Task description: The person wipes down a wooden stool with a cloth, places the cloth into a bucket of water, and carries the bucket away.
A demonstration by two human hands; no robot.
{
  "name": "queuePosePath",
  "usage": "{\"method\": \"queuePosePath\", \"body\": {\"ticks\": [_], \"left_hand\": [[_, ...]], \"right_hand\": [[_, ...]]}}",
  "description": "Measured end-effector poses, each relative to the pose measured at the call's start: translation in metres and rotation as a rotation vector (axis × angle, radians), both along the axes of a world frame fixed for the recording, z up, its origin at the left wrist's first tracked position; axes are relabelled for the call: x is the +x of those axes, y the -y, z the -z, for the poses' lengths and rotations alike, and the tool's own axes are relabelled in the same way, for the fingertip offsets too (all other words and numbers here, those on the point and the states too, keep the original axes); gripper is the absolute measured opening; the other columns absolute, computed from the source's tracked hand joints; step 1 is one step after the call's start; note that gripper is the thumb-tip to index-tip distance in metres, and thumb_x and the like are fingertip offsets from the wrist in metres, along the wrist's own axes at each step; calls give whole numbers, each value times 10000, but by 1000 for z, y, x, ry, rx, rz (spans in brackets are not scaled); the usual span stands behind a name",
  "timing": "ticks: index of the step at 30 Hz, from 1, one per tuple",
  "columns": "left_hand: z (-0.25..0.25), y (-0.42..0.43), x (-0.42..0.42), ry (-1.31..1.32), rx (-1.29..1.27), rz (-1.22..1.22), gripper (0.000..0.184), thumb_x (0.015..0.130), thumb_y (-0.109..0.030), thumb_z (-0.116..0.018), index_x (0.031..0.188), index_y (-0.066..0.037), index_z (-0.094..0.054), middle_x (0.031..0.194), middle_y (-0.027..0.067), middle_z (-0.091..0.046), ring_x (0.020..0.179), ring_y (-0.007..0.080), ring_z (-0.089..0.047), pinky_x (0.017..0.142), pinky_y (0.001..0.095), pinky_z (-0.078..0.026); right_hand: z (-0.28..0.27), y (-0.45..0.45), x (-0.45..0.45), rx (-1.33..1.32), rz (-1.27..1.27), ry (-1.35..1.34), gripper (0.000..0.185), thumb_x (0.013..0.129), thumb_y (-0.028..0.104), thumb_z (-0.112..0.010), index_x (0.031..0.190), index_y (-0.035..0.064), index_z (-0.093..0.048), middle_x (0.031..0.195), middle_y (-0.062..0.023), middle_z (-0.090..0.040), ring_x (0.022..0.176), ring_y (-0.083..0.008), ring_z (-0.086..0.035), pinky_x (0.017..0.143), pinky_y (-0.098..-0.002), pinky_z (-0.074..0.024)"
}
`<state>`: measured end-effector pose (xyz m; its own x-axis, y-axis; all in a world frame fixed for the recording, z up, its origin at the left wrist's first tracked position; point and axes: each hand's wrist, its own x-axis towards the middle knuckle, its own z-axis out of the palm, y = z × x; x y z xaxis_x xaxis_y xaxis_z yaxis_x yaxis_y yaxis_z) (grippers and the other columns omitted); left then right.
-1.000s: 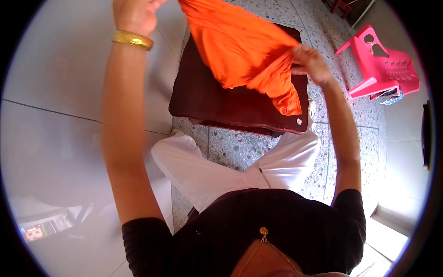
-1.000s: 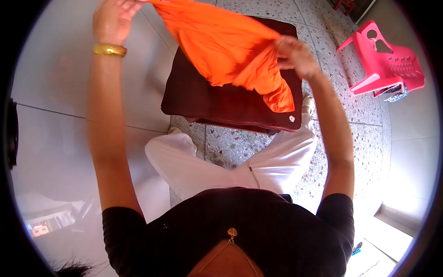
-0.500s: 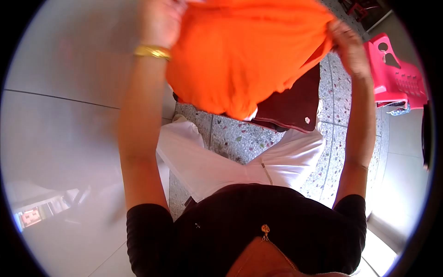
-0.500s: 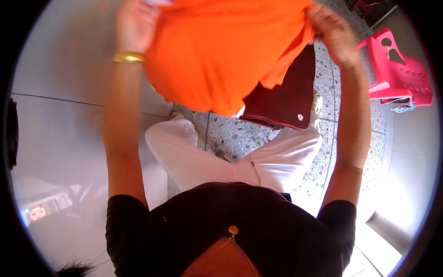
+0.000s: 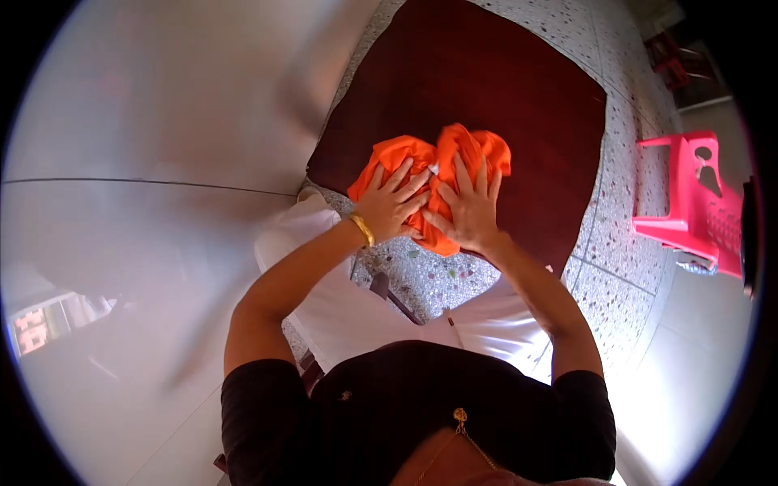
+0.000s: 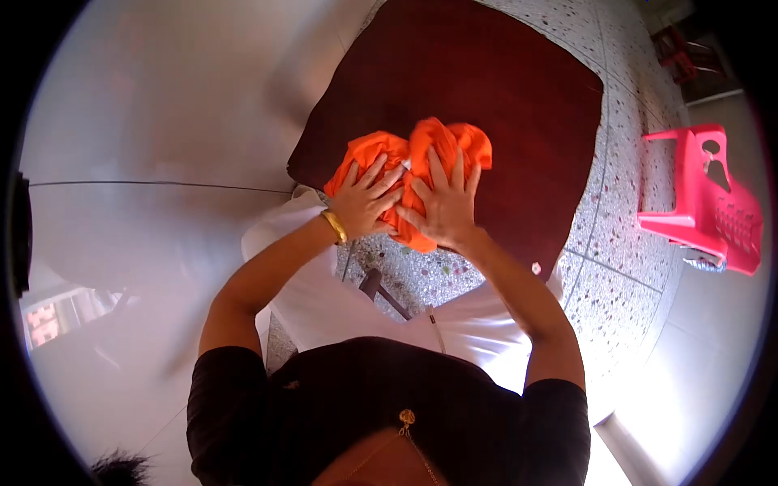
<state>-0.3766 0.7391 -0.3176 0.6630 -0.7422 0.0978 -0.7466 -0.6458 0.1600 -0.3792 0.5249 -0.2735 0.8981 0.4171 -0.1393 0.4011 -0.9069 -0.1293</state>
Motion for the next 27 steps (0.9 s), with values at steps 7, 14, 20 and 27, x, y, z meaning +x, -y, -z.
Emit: {"method": "queuePosePath", "body": {"ticks": [7, 14, 20, 27], "left_hand": [[4, -76, 159, -71, 55, -183, 520, 877, -488, -496, 1340, -256, -450, 1508, 17, -230, 1390, 331, -178, 1025, 622, -272], [96, -106, 197, 573, 292, -281, 542, 913, -260, -503, 1389, -66, -330, 1497, 185, -192, 1363, 313, -256, 1029, 402, -380], [50, -70, 39, 355, 84, -667, 463, 792, -354, -635, 1139, -55, -571, 1408, 235, -353, 1295, 387, -356, 1005, 517, -357], [10, 116, -48, 58, -356, -495, 285, 785, -235, -598, 1004, -53, -614, 1354, 176, -414, 1274, 360, -354, 976, 541, -315]], "right_hand": [[31, -63, 180, 13, 14, 197, 650, 800, 668, -460, 1298, 253, -506, 1524, -48, -167, 1385, -423, -72, 1041, -688, -72], [25, -131, 196, -119, 91, 179, 389, 891, 525, -452, 1216, 346, -565, 1495, -6, -237, 1331, -422, -199, 978, -708, -173], [35, -106, 84, 310, -272, 241, 232, 794, 293, -638, 1008, 205, -642, 1383, -45, -405, 1286, -393, -287, 1038, -604, -205], [17, 64, -26, 157, -108, 281, 233, 778, 217, -638, 999, 149, -613, 1352, -43, -433, 1226, -395, -357, 1031, -581, -236]]}}
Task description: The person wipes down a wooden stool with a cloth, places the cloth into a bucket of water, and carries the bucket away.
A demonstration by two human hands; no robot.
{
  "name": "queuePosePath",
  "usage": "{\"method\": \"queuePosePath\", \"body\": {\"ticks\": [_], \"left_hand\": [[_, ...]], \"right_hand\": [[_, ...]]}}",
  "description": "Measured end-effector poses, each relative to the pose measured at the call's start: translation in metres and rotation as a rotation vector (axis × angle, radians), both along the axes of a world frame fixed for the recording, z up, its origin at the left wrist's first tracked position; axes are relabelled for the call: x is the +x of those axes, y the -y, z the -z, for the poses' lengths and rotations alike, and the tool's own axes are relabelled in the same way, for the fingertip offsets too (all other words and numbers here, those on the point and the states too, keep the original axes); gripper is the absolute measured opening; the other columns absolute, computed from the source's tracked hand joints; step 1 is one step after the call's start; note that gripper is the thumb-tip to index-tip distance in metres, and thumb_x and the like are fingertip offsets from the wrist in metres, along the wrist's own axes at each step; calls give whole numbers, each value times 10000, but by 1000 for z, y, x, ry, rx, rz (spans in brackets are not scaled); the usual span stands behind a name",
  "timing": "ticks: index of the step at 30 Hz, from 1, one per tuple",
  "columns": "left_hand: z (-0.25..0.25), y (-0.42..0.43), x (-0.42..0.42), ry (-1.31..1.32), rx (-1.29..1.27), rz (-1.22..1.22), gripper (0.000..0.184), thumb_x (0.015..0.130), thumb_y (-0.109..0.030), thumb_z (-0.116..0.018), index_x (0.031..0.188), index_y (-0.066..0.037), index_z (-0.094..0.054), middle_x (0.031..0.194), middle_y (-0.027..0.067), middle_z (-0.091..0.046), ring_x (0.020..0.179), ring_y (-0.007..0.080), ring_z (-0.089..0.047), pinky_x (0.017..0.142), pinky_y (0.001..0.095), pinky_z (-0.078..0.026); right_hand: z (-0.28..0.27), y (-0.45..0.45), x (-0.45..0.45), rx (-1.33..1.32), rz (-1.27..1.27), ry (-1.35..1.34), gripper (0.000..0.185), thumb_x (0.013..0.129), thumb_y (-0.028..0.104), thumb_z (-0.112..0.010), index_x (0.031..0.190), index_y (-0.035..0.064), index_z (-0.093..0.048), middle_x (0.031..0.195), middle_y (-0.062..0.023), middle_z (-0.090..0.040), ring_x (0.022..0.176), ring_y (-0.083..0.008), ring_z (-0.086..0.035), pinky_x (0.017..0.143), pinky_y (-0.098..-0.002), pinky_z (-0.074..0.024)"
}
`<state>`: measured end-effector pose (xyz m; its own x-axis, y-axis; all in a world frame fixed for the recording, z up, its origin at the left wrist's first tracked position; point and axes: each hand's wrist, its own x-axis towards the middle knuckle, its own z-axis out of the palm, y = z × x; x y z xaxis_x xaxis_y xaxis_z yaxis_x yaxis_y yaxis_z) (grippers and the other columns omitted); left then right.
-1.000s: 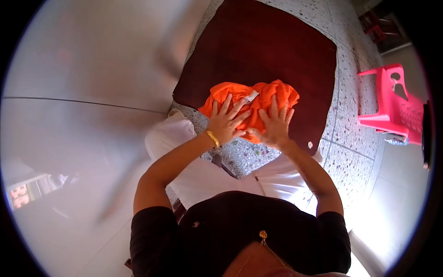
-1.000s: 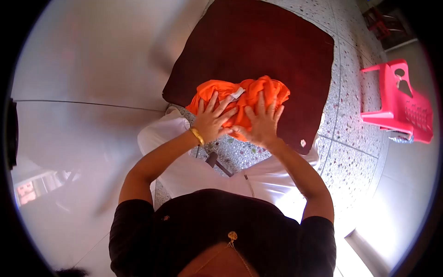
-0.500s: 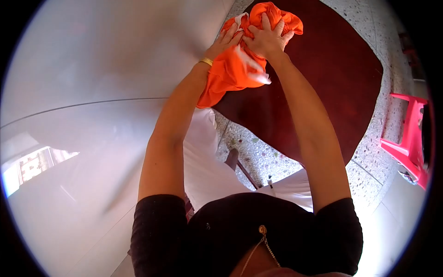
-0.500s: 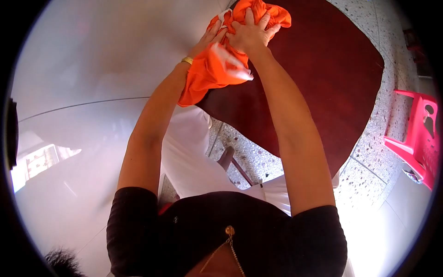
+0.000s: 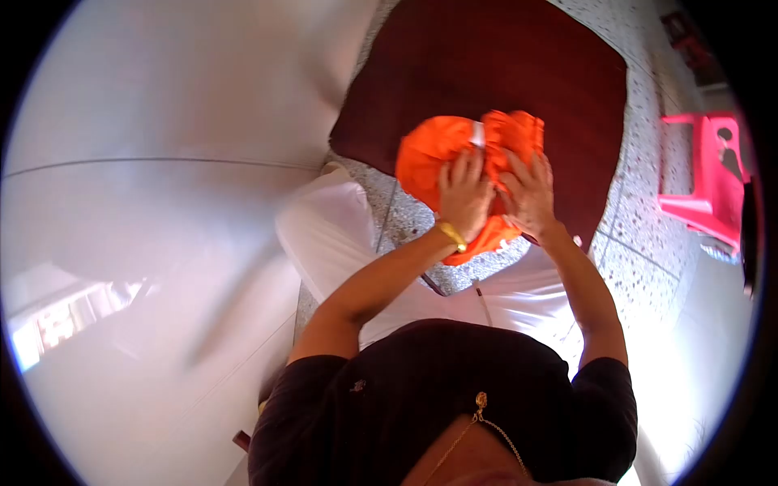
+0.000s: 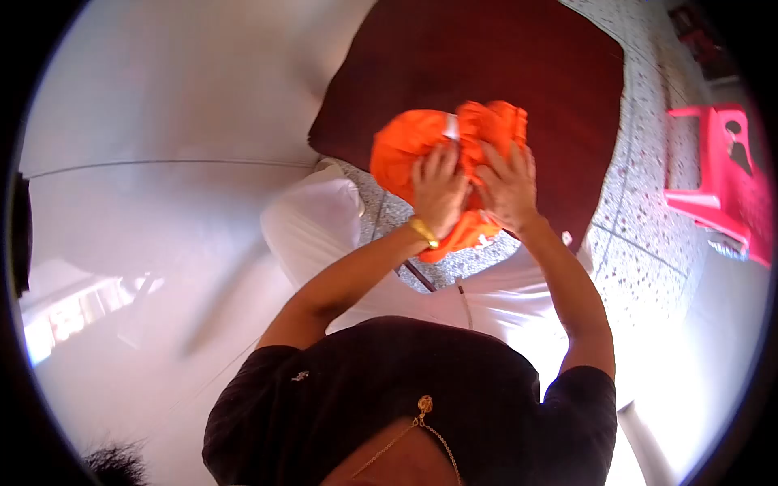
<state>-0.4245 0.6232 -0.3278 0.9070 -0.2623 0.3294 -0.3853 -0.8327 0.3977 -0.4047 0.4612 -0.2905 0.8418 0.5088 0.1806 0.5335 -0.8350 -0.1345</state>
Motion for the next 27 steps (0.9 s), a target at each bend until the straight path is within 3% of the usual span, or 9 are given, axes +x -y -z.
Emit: {"method": "queuePosePath", "body": {"ticks": [9, 13, 16, 17, 19, 20, 21, 22, 27], "left_hand": [[-54, 135, 85, -339, -455, 294, 104, 814, -85, -504, 880, -95, -584, 829, 135, -636, 795, 344, -612, 689, 464, -488], [-134, 114, 133, -11, -712, 307, 124, 809, -240, -600, 883, -143, -622, 807, 98, -658, 767, 326, -630, 677, 450, -498], [-136, 78, 162, -20, -317, 329, 338, 819, -405, -569, 748, -87, -661, 785, 149, -644, 754, 348, -623, 664, 447, -502], [-117, 67, 169, -174, -75, 408, 404, 831, -434, -551, 780, -53, -677, 971, 180, -640, 788, 357, -627, 720, 433, -512], [-73, 47, 151, -444, 253, 497, 427, 845, -439, -530, 969, -58, -678, 1436, 173, -335, 1085, 348, -555, 939, 454, -437], [-41, 43, 128, -425, 237, 395, 429, 848, -427, -536, 1115, -97, -601, 1450, 172, -308, 1271, 391, -367, 1032, 543, -304], [-14, 41, 111, -250, 176, 382, 446, 833, -396, -569, 1176, -114, -527, 1440, 193, -294, 1323, 442, -230, 1049, 606, -201], [-1, 35, 95, -105, 83, 400, 406, 812, -361, -608, 1119, -104, -543, 1427, 204, -303, 1312, 445, -253, 1053, 588, -195], [-30, 28, 5, -154, -51, 772, 211, 757, -259, -640, 860, -80, -598, 1276, 220, -436, 1228, 444, -349, 980, 593, -269]], "right_hand": [[-16, 128, -2, 146, 691, 138, 228, 910, 229, -516, 1000, 42, -609, 807, -214, -628, 720, -414, -592, 665, -489, -473], [-94, 107, 54, 371, 678, 353, 252, 882, 295, -562, 958, 67, -637, 804, -198, -632, 780, -402, -598, 679, -450, -465], [-120, 99, 86, 251, 530, 12, 363, 838, 349, -624, 1019, 35, -646, 935, -175, -662, 873, -265, -644, 755, -351, -483], [-116, 104, 106, 98, 526, -442, 441, 775, 484, -577, 1111, 205, -638, 1082, -35, -661, 1020, -242, -606, 871, -390, -463], [-73, 88, 107, 164, 464, -729, 698, 722, 600, -586, 1330, 284, -452, 1341, -93, -493, 1192, -276, -493, 989, -442, -397], [-7, 97, 112, 179, 227, -619, 775, 693, 662, -599, 1360, 315, -412, 1490, -140, -250, 1325, -347, -318, 1046, -562, -284], [-35, 54, 73, -406, 416, -479, 734, 726, 659, -583, 1357, 322, -417, 1531, -108, -106, 1378, -416, -129, 1039, -660, -192], [-33, 43, 54, -309, 442, -405, 654, 766, 607, -569, 1338, 316, -440, 1522, -104, -131, 1370, -466, -68, 1042, -673, -160], [-21, 75, -73, -73, 302, -204, 462, 712, 512, -671, 1071, 222, -656, 1449, -134, -264, 1312, -484, -189, 1029, -638, -204]]}}
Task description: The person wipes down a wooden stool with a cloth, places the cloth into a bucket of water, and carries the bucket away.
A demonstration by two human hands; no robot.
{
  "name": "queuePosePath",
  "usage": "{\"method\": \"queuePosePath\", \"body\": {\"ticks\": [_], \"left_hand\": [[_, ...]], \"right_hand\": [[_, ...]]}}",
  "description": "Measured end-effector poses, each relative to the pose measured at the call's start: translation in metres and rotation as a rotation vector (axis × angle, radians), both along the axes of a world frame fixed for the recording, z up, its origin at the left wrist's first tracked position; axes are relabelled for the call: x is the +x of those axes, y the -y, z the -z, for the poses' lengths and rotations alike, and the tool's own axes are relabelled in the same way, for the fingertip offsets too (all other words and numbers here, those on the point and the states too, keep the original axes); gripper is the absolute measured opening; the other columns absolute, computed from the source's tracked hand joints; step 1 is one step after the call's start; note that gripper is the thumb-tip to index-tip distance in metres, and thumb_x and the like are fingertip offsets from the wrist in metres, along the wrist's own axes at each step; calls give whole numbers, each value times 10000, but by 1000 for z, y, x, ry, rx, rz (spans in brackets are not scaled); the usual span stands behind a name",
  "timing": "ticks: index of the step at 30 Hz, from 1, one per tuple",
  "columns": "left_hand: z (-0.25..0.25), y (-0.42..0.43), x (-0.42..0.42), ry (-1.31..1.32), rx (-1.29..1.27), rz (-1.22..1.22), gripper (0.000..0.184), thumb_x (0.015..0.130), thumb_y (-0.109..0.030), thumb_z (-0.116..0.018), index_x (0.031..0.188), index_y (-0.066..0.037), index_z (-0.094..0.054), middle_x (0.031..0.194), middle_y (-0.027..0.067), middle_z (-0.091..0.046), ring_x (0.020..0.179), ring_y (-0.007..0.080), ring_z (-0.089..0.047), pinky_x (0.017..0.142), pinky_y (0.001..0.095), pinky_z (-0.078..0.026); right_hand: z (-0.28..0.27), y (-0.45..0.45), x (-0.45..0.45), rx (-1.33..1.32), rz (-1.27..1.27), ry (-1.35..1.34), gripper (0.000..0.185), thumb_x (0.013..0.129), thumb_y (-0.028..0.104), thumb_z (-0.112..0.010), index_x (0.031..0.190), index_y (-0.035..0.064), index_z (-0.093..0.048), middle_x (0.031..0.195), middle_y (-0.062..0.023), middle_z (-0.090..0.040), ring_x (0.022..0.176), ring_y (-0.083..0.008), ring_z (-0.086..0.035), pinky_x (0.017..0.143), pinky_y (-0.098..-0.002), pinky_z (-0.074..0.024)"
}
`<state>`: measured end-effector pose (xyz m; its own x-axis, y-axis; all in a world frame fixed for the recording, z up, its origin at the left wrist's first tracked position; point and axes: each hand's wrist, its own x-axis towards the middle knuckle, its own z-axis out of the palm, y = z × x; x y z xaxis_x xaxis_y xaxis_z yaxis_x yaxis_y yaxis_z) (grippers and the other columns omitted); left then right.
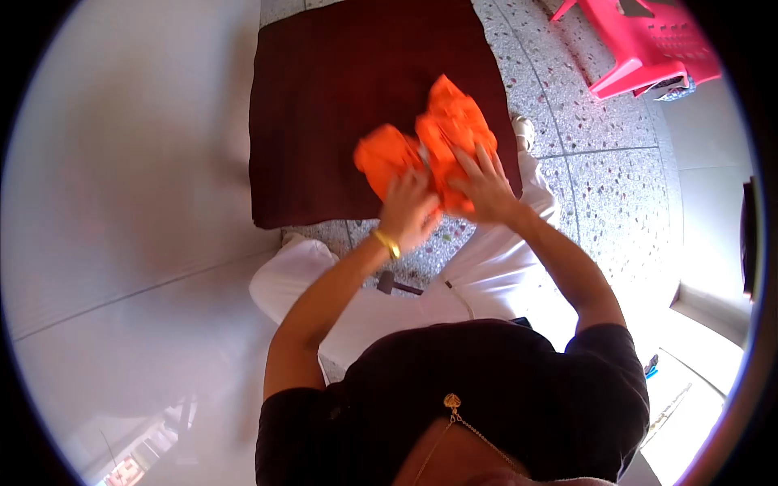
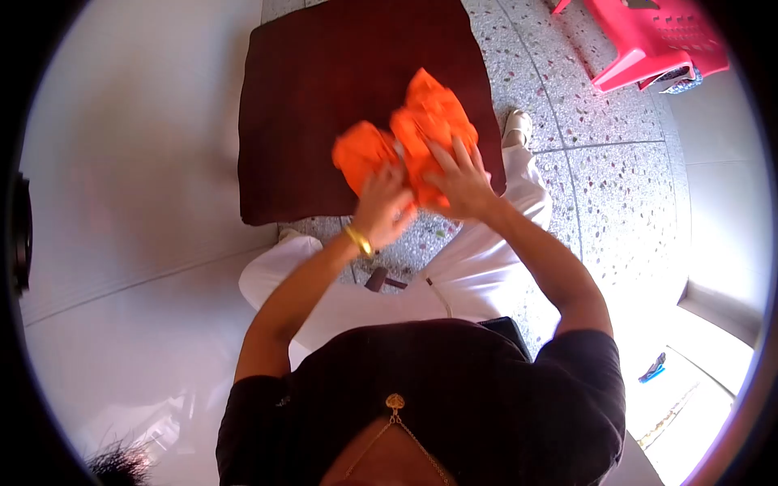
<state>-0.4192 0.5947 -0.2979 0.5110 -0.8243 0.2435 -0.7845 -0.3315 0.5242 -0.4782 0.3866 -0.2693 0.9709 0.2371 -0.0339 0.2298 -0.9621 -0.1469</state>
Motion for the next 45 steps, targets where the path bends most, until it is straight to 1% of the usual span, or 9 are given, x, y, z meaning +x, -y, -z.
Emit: {"method": "queuePosePath", "body": {"ticks": [3, 7, 11, 16, 23, 29, 32, 38, 45], "left_hand": [[-3, 15, -25, 5, 18, 138, 221, 795, -269, -649, 962, -130, -610, 1295, 137, -456, 1290, 393, -330, 1025, 560, -241], [9, 42, 34, 67, 163, 369, 379, 815, -301, -641, 1160, -174, -545, 1363, 75, -438, 1324, 318, -318, 1049, 549, -212], [-4, 100, 115, 15, 219, 227, 581, 824, -321, -637, 1331, -183, -389, 1441, 81, -358, 1354, 322, -269, 1065, 550, -195], [0, 169, 238, 120, 271, -11, 543, 844, -380, -552, 1335, -183, -431, 1459, 78, -305, 1367, 329, -218, 1061, 571, -203], [4, 161, 375, 174, 455, -294, 667, 851, -677, -367, 1413, -318, -339, 1516, 36, -215, 1397, 313, -156, 1095, 548, -170], [18, 44, 435, 154, 445, -560, 730, 821, -707, -386, 1423, -298, -335, 1528, 11, -202, 1410, 283, -140, 1099, 523, -146], [30, -27, 448, 188, 475, -687, 680, 857, -667, -357, 1424, -292, -334, 1528, 1, -204, 1403, 266, -163, 1091, 508, -167], [27, -96, 436, 67, 547, -785, 579, 881, -606, -368, 1379, -314, -409, 1521, -89, -214, 1352, 266, -253, 1070, 484, -225], [52, -165, 332, 196, 266, -712, 301, 880, -375, -500, 1082, -178, -603, 1385, -41, -404, 998, 347, -497, 840, 464, -440]], "right_hand": [[-28, 18, -53, 26, 50, -172, 603, 671, 623, -670, 1101, 201, -653, 1479, -148, -221, 1317, -511, -181, 1025, -670, -168], [-26, 45, -24, 74, 215, -280, 694, 652, 647, -676, 1191, 215, -605, 1480, -186, -220, 1335, -525, -131, 1041, -680, -115], [-16, 87, 60, -9, 350, -195, 773, 648, 654, -678, 1282, 239, -526, 1498, -183, -184, 1354, -498, -112, 1073, -635, -114], [-6, 155, 210, -79, 449, -190, 885, 618, 732, -637, 1345, 258, -463, 1529, -127, -125, 1364, -493, -79, 1088, -605, -119], [-11, 149, 378, -172, 586, -326, 1001, 564, 745, -657, 1417, 324, -348, 1556, -61, -10, 1363, -505, 59, 1076, -619, -75], [3, 21, 449, -154, 364, -154, 716, 740, 624, -565, 1358, 278, -457, 1540, -28, -141, 1364, -500, -47, 1069, -636, -86], [6, -56, 476, -272, 254, -133, 743, 755, 691, -502, 1390, 319, -403, 1545, -23, -121, 1375, -473, -57, 1065, -644, -81], [16, -149, 482, -268, 37, -60, 576, 786, 537, -508, 1292, 262, -537, 1504, 37, -253, 1373, -423, -150, 1089, -608, -80], [28, -193, 391, -24, -263, -18, 396, 788, 380, -524, 1119, 211, -662, 1406, 47, -413, 1349, -398, -221, 1124, -526, -79]]}}
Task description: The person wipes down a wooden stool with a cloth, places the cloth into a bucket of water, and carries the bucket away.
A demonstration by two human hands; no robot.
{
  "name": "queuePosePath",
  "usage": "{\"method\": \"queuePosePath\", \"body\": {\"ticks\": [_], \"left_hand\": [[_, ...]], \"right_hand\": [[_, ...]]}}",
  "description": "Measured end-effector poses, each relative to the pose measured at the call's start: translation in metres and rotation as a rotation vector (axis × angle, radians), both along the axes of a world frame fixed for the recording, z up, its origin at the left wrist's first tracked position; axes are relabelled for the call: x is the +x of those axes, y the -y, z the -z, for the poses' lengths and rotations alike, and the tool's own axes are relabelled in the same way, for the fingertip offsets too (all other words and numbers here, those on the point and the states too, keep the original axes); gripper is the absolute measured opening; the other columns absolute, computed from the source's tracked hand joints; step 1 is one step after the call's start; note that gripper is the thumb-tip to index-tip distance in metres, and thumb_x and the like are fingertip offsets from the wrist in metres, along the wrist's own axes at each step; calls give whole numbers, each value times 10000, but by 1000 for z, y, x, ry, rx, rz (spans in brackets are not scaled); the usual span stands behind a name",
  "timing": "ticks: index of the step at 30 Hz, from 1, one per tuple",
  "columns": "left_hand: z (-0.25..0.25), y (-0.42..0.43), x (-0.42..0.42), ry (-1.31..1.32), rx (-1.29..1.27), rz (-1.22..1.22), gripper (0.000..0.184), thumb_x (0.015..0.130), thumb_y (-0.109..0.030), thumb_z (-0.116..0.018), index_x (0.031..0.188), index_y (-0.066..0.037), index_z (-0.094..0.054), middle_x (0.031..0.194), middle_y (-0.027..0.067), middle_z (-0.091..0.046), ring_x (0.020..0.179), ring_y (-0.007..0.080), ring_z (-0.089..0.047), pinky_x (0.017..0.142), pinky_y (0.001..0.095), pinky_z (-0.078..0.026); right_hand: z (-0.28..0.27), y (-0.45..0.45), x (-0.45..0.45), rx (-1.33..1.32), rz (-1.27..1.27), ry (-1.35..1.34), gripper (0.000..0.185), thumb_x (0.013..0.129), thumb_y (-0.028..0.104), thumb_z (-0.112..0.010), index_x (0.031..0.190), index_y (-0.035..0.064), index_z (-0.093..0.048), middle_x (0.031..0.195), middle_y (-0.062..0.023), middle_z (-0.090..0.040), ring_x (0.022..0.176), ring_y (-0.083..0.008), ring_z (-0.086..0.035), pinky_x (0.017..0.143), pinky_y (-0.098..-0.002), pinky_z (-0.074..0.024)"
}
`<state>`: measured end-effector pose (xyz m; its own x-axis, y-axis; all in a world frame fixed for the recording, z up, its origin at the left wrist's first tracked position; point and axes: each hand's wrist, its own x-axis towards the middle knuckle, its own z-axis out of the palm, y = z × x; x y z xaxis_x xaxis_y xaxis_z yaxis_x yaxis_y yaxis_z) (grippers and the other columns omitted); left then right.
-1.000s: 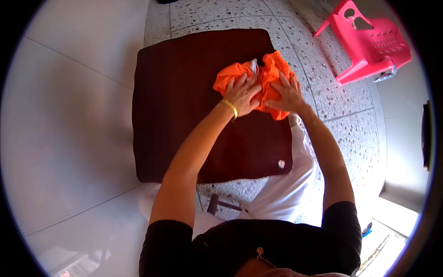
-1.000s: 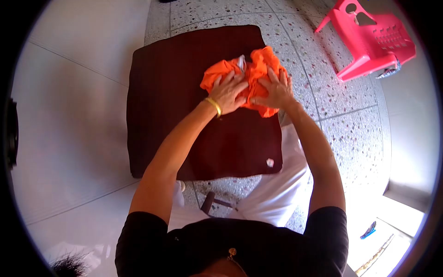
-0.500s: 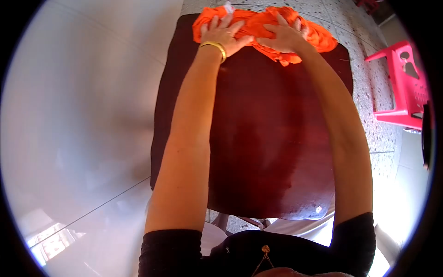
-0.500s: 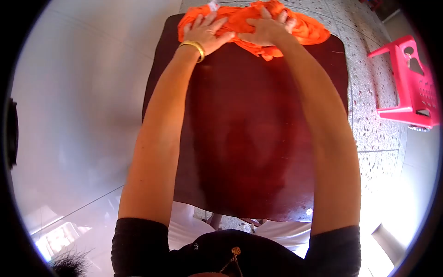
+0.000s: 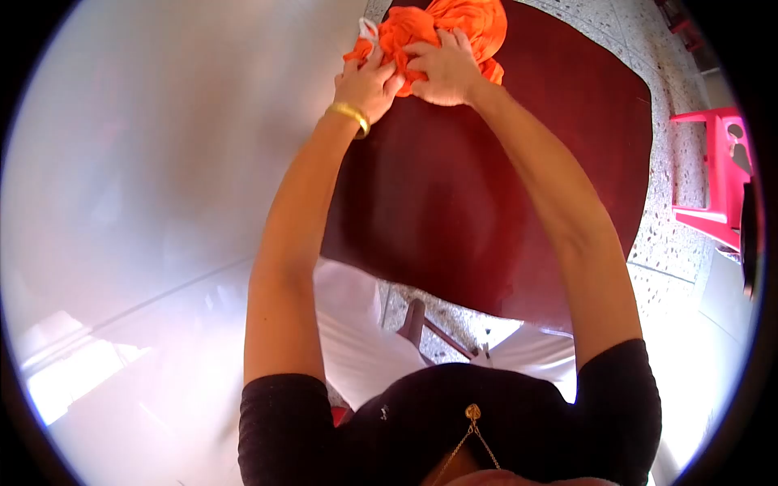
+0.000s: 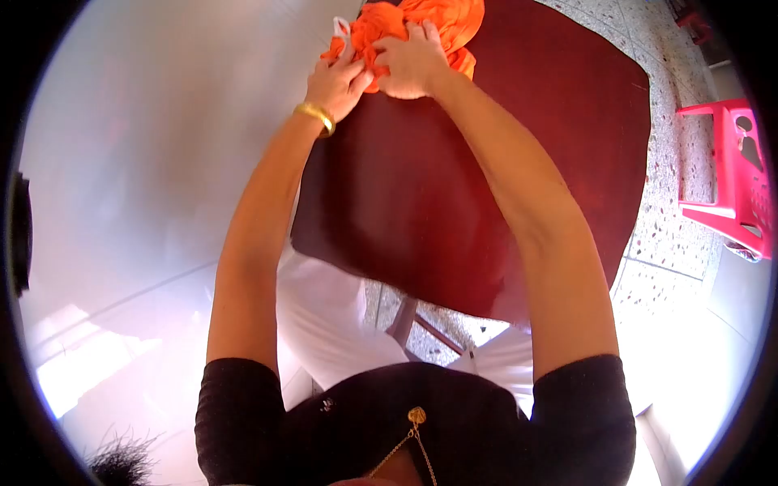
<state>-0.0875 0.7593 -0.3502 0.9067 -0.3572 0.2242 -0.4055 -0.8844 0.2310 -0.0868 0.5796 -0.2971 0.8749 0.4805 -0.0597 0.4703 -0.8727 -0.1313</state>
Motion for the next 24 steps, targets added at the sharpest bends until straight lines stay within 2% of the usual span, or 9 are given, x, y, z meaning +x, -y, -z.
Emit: {"method": "queuePosePath", "body": {"ticks": [2, 3, 5, 7, 14, 17, 20, 22, 24], "left_hand": [[-8, -19, -66, 93, -73, 69, 269, 864, -284, -543, 1032, -79, -593, 1347, 63, -439, 930, 374, -509, 778, 488, -444], [1, -32, -92, 22, -70, 98, 357, 866, -332, -525, 1128, -94, -569, 1396, 167, -383, 1024, 382, -487, 847, 495, -418], [-17, -44, -164, 93, -40, 125, 453, 830, -371, -581, 1111, -15, -565, 1331, 259, -418, 1044, 439, -464, 905, 512, -381], [-16, -52, -225, 139, 23, 90, 478, 824, -391, -585, 1102, -4, -571, 1308, 269, -433, 1120, 511, -399, 944, 568, -335], [-21, -6, -349, 93, -57, 178, 328, 764, -200, -600, 1034, -14, -592, 1236, 221, -473, 1138, 469, -407, 930, 534, -364], [-20, 41, -369, 51, -202, 257, 256, 743, -135, -604, 978, -35, -604, 1161, 184, -516, 1136, 445, -414, 882, 478, -413], [-39, 83, -380, 39, -305, 334, 250, 758, -102, -602, 994, -22, -576, 1075, 173, -569, 1026, 387, -517, 824, 432, -453], [-59, 99, -373, -145, -462, 368, 234, 778, -90, -598, 1004, -32, -576, 949, 152, -605, 907, 341, -577, 771, 400, -481], [-92, 107, -347, -237, -526, 440, 194, 840, -132, -599, 1012, -44, -586, 782, 132, -632, 708, 301, -632, 658, 353, -516]], "right_hand": [[-7, -13, -42, -16, -121, -30, 371, 804, 383, -503, 1089, 228, -682, 1384, 65, -439, 1334, -383, -245, 1105, -516, -85], [-6, -20, -66, 39, -155, -45, 358, 804, 402, -521, 1057, 219, -696, 1368, 73, -455, 1331, -378, -243, 1101, -513, -94], [-6, -31, -116, 64, -238, -78, 369, 812, 416, -527, 1060, 201, -695, 1349, 59, -472, 1325, -370, -242, 1103, -514, -93], [0, -38, -170, 129, -302, -76, 358, 812, 410, -542, 1045, 187, -698, 1334, 47, -484, 1317, -366, -247, 1104, -516, -94], [-14, 20, -297, 238, -386, -165, 220, 781, 267, -655, 964, 154, -703, 1278, 29, -527, 1287, -361, -287, 1096, -524, -136], [-14, 67, -343, 250, -265, -96, 213, 769, 241, -678, 959, 148, -700, 1213, 21, -575, 1257, -375, -331, 1084, -523, -177], [-15, 120, -373, 349, -90, -230, 233, 794, 297, -675, 978, 156, -697, 1170, 26, -599, 1235, -352, -372, 1089, -506, -187], [-40, 152, -373, 494, 30, -381, 242, 857, 298, -646, 1008, 111, -683, 1079, 10, -638, 1085, -243, -530, 1000, -419, -369], [-108, 158, -363, 796, 619, -1005, 273, 907, 286, -605, 1036, 53, -662, 954, 1, -656, 871, -99, -591, 802, -281, -487]]}}
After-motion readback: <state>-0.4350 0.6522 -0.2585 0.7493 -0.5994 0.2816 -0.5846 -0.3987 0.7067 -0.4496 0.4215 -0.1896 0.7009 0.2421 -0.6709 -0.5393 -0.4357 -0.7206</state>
